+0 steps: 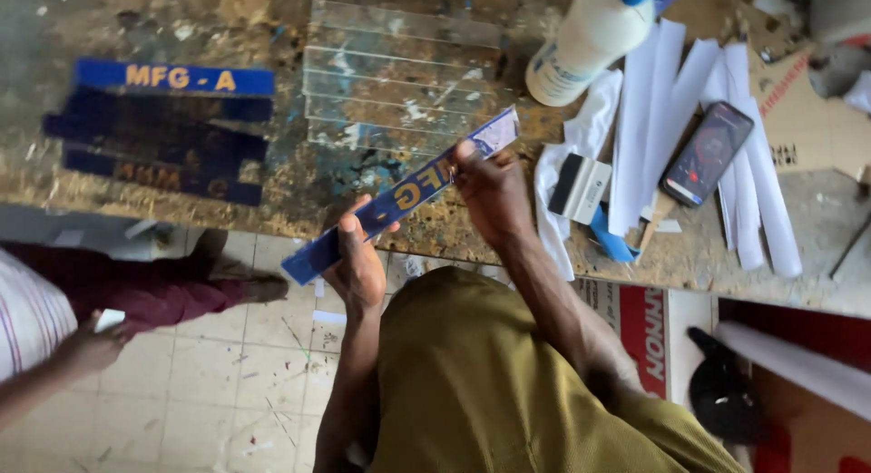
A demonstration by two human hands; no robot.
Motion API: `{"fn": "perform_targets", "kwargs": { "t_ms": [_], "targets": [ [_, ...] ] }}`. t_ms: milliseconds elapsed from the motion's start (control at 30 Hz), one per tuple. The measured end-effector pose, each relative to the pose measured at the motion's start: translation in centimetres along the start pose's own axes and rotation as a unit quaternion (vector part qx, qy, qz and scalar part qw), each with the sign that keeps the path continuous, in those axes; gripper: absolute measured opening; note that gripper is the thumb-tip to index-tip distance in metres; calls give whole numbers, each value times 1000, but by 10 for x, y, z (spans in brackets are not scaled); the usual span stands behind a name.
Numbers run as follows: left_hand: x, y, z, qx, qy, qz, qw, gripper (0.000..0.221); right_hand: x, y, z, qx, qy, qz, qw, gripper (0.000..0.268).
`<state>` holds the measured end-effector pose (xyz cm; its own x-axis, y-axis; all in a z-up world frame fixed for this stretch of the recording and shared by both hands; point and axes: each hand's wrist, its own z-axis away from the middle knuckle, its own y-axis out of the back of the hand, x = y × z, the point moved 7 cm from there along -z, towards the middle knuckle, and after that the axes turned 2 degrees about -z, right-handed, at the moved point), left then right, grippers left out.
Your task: Preparing and organizing vinyl sign strips by peeling off backing, arranging them on a workbench, and using a spray bottle.
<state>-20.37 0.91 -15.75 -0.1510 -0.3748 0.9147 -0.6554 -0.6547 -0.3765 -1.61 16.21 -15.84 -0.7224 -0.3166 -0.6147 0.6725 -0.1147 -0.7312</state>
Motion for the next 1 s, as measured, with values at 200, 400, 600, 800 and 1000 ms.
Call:
{"fn": "perform_targets", "kwargs": {
  "t_ms": [200,400,600,800,1000],
  "targets": [
    [-11,23,3,91,39,37,994,38,-9,15,-32,8,-11,43,999,13],
    [-8,27,9,133,-1,52,990,42,-10,-25,-9,-58,-80,32,995,30],
    [-20,7,42,140,10,20,990,37,46,-17,10,-151,-114,92,978,8],
    [3,5,54,157,8,30,987,38,55,0,-4,-150,-165,79,972,9],
    [-6,25,65,168,20,38,985,39,36,13,-14,-124,-170,87,974,10]
  ]
}}
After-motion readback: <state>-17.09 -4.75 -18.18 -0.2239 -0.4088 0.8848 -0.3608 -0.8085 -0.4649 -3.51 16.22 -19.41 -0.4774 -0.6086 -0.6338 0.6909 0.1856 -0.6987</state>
